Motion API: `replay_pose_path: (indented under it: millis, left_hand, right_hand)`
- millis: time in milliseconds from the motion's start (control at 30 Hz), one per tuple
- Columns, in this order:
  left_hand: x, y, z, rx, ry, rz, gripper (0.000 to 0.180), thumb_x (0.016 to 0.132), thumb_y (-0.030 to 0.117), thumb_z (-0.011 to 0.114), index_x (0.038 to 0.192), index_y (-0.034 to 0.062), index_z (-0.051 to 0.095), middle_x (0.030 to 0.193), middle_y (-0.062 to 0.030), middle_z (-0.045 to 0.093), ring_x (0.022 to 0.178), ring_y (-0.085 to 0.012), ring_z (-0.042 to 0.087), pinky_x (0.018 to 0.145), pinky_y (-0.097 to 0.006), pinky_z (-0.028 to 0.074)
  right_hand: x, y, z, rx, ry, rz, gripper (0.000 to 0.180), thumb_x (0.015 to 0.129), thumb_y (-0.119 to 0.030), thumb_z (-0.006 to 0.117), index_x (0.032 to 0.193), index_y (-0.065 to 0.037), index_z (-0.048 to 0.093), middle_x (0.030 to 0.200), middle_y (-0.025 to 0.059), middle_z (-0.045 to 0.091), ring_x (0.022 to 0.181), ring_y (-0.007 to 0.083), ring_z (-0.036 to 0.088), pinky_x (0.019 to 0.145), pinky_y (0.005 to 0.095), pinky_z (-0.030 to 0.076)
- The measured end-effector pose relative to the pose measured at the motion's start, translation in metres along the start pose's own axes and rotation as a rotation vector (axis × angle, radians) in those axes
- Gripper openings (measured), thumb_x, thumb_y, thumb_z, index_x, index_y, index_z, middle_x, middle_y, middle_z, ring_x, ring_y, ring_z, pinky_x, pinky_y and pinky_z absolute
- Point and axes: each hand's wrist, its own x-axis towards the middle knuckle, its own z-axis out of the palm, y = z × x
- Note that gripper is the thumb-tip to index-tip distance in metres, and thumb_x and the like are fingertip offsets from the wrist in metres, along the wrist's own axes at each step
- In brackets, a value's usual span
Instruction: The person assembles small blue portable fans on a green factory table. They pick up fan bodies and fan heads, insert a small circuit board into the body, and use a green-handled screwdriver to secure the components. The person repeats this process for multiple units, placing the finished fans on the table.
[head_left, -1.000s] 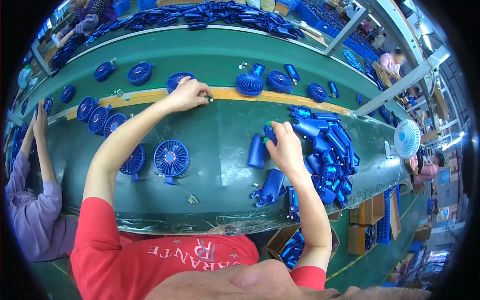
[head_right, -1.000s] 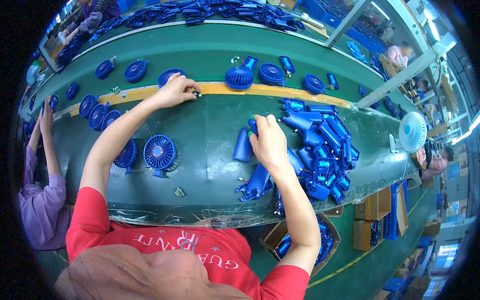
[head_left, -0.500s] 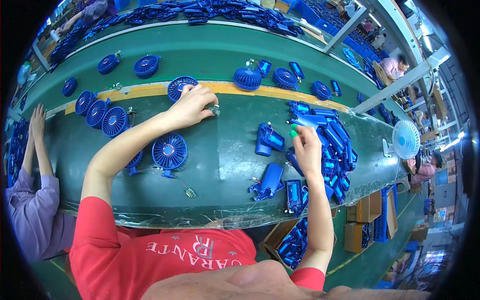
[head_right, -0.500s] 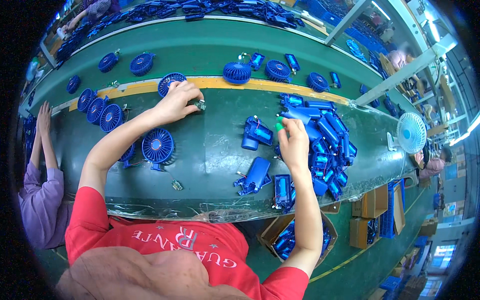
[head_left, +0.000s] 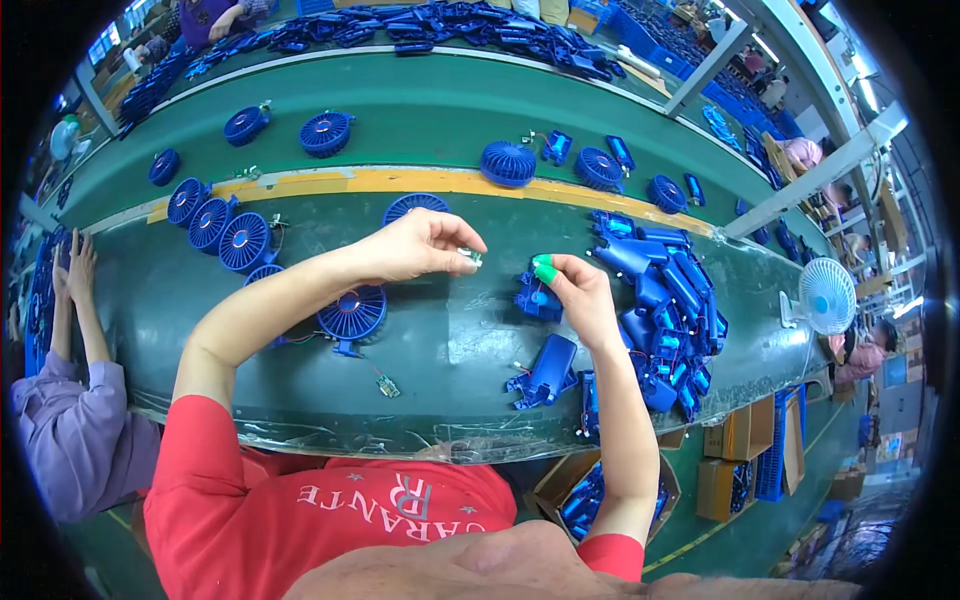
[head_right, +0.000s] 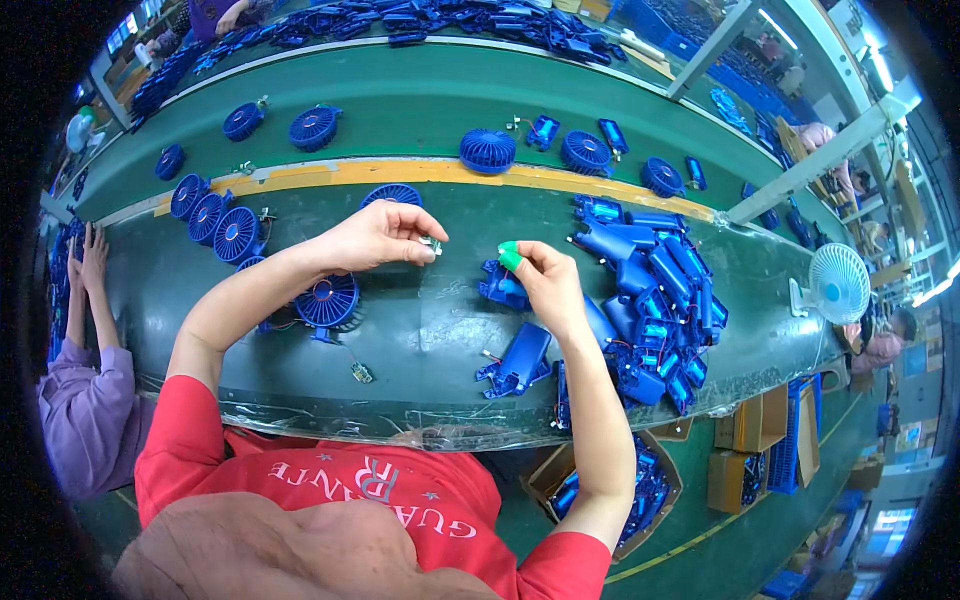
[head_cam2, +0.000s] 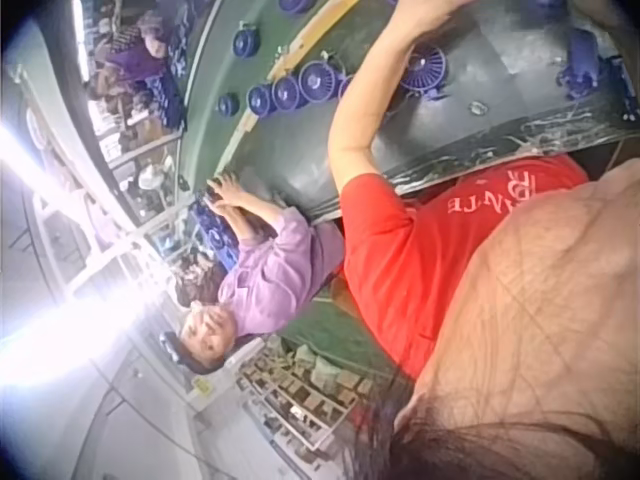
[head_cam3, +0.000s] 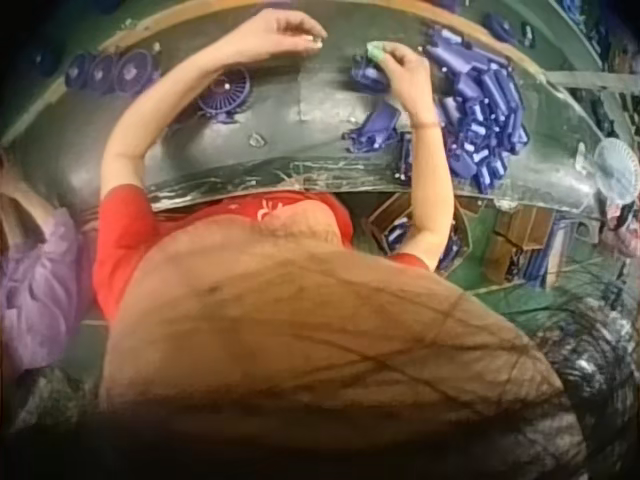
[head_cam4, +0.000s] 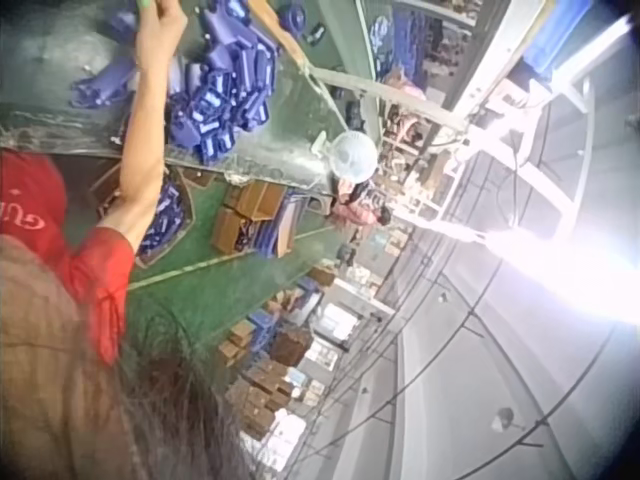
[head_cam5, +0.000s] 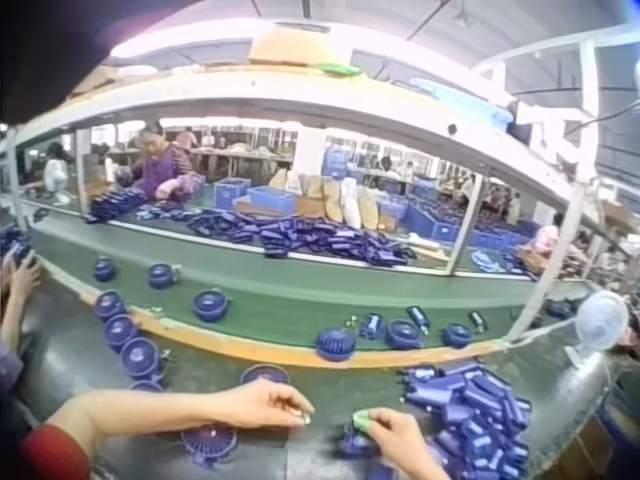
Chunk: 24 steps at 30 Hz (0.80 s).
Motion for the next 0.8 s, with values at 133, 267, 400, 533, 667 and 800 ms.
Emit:
replay_pose_path:
  millis: [133,267,400,533,667,800]
  left_hand:
    - [0.002,0.004,0.015,-0.087,-0.006,0.017,0.026,0.088,0.009,0.067,0.112,-0.0007,0.064,0.093,-0.0051,0.067,0.085,-0.0104,0.062,0.080,-0.025,0.051]
    - [0.001,0.009,0.026,-0.180,-0.022,0.016,0.025,0.088,0.008,0.066,0.111,-0.0003,0.065,0.095,-0.0058,0.068,0.085,-0.0106,0.063,0.080,-0.026,0.051]
    - [-0.002,0.012,0.029,-0.215,-0.033,0.006,0.024,0.088,0.007,0.067,0.110,-0.0002,0.066,0.096,-0.0059,0.068,0.084,-0.0110,0.063,0.080,-0.026,0.052]
    - [-0.006,0.010,0.027,-0.226,-0.034,0.002,0.024,0.087,0.008,0.067,0.110,-0.0002,0.066,0.096,-0.0061,0.068,0.085,-0.0114,0.063,0.081,-0.026,0.052]
    - [-0.006,0.009,0.026,-0.249,-0.057,-0.023,0.024,0.087,0.005,0.067,0.111,0.0008,0.066,0.098,-0.0050,0.067,0.088,-0.0102,0.062,0.082,-0.026,0.051]
    - [-0.006,0.008,0.027,-0.252,-0.060,-0.025,0.024,0.086,0.003,0.068,0.109,0.0001,0.065,0.100,-0.0055,0.067,0.092,-0.0103,0.063,0.084,-0.026,0.051]
  right_hand:
    - [-0.016,-0.010,0.018,0.144,-0.063,0.008,0.017,0.090,-0.012,0.066,0.100,0.000,0.069,0.080,-0.0037,0.064,0.072,0.0013,0.053,0.063,0.0188,0.043]
    - [-0.024,-0.019,0.028,0.173,-0.096,-0.059,0.016,0.091,-0.012,0.065,0.100,0.000,0.068,0.079,-0.0047,0.063,0.070,0.0011,0.051,0.061,0.0183,0.041]
    - [-0.027,-0.023,0.028,0.191,-0.109,-0.051,0.015,0.091,-0.012,0.065,0.100,0.000,0.068,0.078,-0.0045,0.063,0.070,0.0013,0.050,0.060,0.0186,0.042]
    - [-0.027,-0.025,0.030,0.170,-0.127,-0.045,0.015,0.090,-0.012,0.066,0.099,0.000,0.068,0.077,-0.0041,0.062,0.069,0.0018,0.050,0.060,0.0194,0.042]
    - [-0.026,-0.021,0.028,0.155,-0.137,-0.046,0.015,0.090,-0.012,0.067,0.098,0.000,0.068,0.076,-0.0038,0.061,0.069,0.0022,0.050,0.061,0.0200,0.042]
    - [-0.029,-0.030,0.028,0.057,-0.161,-0.123,0.014,0.089,-0.013,0.067,0.096,0.000,0.069,0.076,-0.0040,0.061,0.070,0.0022,0.050,0.062,0.0200,0.042]
